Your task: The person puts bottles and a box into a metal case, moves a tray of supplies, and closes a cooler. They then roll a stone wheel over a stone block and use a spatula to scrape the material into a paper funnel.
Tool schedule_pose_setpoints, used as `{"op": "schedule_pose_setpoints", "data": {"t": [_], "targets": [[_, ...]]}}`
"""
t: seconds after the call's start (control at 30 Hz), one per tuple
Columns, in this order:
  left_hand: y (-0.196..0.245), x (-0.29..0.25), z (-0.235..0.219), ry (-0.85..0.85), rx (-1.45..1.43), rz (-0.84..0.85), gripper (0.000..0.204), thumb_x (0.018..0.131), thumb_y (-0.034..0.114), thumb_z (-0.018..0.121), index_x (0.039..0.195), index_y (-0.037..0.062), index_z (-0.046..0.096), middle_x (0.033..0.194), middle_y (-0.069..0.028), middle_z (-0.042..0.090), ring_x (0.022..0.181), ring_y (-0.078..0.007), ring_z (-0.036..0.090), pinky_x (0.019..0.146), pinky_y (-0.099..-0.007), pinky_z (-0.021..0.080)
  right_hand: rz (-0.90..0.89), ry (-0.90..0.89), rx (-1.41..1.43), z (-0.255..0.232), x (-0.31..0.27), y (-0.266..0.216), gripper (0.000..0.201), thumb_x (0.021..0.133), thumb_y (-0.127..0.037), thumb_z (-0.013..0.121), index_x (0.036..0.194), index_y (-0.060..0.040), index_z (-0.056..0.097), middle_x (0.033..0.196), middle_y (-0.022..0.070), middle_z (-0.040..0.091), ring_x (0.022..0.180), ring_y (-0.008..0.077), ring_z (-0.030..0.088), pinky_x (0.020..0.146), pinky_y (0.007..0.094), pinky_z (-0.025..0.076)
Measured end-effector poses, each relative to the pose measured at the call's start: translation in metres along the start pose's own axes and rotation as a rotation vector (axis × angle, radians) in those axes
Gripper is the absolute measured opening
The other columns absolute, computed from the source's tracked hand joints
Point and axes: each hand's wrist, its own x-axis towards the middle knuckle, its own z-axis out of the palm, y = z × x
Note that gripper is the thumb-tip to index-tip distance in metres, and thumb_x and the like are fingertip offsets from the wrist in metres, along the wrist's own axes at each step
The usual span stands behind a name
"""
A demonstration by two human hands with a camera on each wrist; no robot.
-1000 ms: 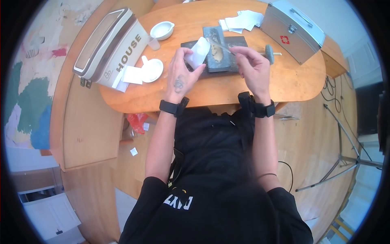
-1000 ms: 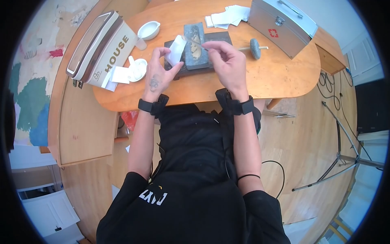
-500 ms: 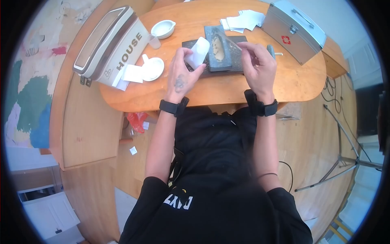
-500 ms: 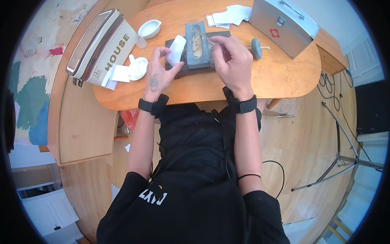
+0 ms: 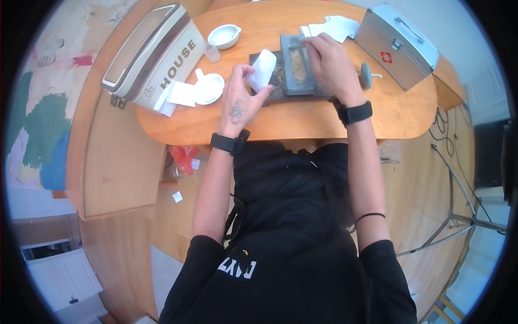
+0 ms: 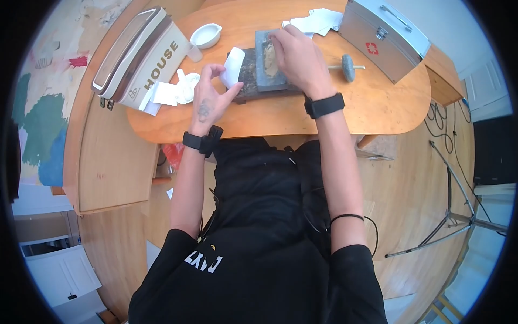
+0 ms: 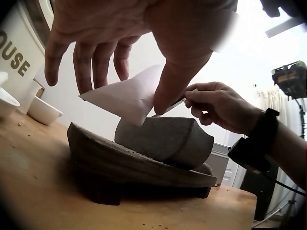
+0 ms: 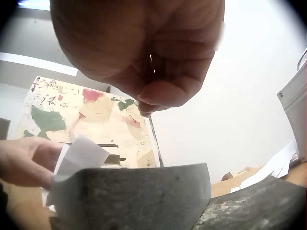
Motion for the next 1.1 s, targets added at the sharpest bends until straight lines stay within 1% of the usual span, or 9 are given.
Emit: {"op": "schedule_pose_setpoints", "data": {"t": [0.17, 0.23, 0.3, 0.63, 0.77, 0.83, 0.97, 1.03, 1.1], "targets": [[0.003, 0.001, 0.005, -0.028, -0.046, 0.001, 0.052, 0.073, 0.019, 0.084, 0.109, -0.0004, 0.051, 0.109, -0.018, 0.064, 0.109, -0.0323, 0.061, 0.092, -0.0396, 0.048, -0.015, -0.139, -0.039, 0.004, 0.02, 0.018, 0.017, 0.093, -0.014, 0.058, 0.094, -0.0013, 0.068, 0.088, 0.0168, 0.064, 0.082, 0.0382, 0.062, 0.072, 0.0442, 0.05], [0.004, 0.0, 0.006, -0.038, -0.062, -0.01, 0.052, 0.074, 0.018, 0.084, 0.11, -0.0004, 0.051, 0.109, -0.018, 0.064, 0.11, -0.0323, 0.061, 0.092, -0.0396, 0.047, 0.073, -0.217, 0.026, 0.008, 0.025, 0.024, 0.019, 0.094, -0.016, 0.057, 0.095, -0.0014, 0.068, 0.091, 0.0169, 0.065, 0.082, 0.0384, 0.062, 0.073, 0.0443, 0.05], [0.004, 0.0, 0.008, -0.036, -0.044, 0.016, 0.052, 0.074, 0.018, 0.084, 0.11, -0.0001, 0.051, 0.108, -0.0178, 0.063, 0.109, -0.0323, 0.061, 0.092, -0.0394, 0.047, 0.031, -0.195, 0.018, 0.01, 0.024, 0.029, 0.02, 0.094, -0.017, 0.056, 0.095, -0.001, 0.068, 0.09, 0.0173, 0.065, 0.083, 0.0384, 0.062, 0.074, 0.0444, 0.05], [0.008, -0.002, 0.007, -0.046, -0.066, 0.021, 0.052, 0.074, 0.019, 0.083, 0.109, 0.0004, 0.05, 0.108, -0.0179, 0.063, 0.109, -0.0326, 0.061, 0.09, -0.0397, 0.047, 0.054, -0.314, 0.003, -0.022, 0.007, -0.001, 0.023, 0.094, -0.018, 0.055, 0.093, 0.0028, 0.066, 0.078, 0.0215, 0.065, 0.077, 0.0401, 0.063, 0.072, 0.0448, 0.049], [0.012, -0.003, 0.009, -0.061, -0.075, 0.003, 0.053, 0.074, 0.02, 0.083, 0.11, 0.0003, 0.051, 0.108, -0.0181, 0.063, 0.109, -0.0332, 0.061, 0.09, -0.0402, 0.048, 0.054, -0.27, 0.049, -0.019, 0.002, 0.003, 0.023, 0.094, -0.017, 0.056, 0.091, 0.0032, 0.066, 0.08, 0.0211, 0.065, 0.078, 0.0396, 0.063, 0.071, 0.044, 0.049], [0.012, -0.003, 0.009, -0.059, -0.08, -0.001, 0.053, 0.074, 0.021, 0.084, 0.11, 0.0003, 0.051, 0.108, -0.0181, 0.063, 0.109, -0.0334, 0.061, 0.09, -0.0404, 0.048, 0.021, -0.155, 0.031, -0.012, -0.003, 0.008, 0.022, 0.094, -0.016, 0.057, 0.091, 0.0033, 0.066, 0.084, 0.0203, 0.065, 0.078, 0.0391, 0.062, 0.071, 0.0432, 0.05], [0.009, -0.005, 0.008, -0.057, -0.074, -0.002, 0.053, 0.074, 0.021, 0.084, 0.11, 0.0003, 0.051, 0.108, -0.0177, 0.063, 0.109, -0.0334, 0.061, 0.09, -0.0407, 0.048, -0.02, -0.201, 0.009, -0.012, -0.01, 0.007, 0.021, 0.094, -0.016, 0.057, 0.092, 0.0021, 0.066, 0.087, 0.0188, 0.065, 0.081, 0.0385, 0.062, 0.071, 0.0433, 0.05], [0.009, -0.006, 0.008, -0.059, -0.069, -0.007, 0.053, 0.074, 0.021, 0.084, 0.11, 0.0004, 0.051, 0.108, -0.0175, 0.063, 0.109, -0.0333, 0.061, 0.09, -0.0406, 0.048, 0.124, -0.255, 0.145, -0.017, -0.01, 0.003, 0.02, 0.094, -0.016, 0.056, 0.094, 0.0007, 0.066, 0.086, 0.0183, 0.065, 0.083, 0.038, 0.063, 0.073, 0.0443, 0.05], [0.01, -0.005, 0.009, -0.064, -0.077, -0.012, 0.053, 0.074, 0.022, 0.084, 0.11, 0.0006, 0.051, 0.108, -0.0174, 0.063, 0.109, -0.033, 0.061, 0.09, -0.0402, 0.048, 0.077, -0.24, 0.094, -0.018, -0.007, 0.004, 0.02, 0.094, -0.016, 0.056, 0.094, 0.0006, 0.066, 0.086, 0.0184, 0.064, 0.083, 0.0383, 0.063, 0.073, 0.0445, 0.05]]}}
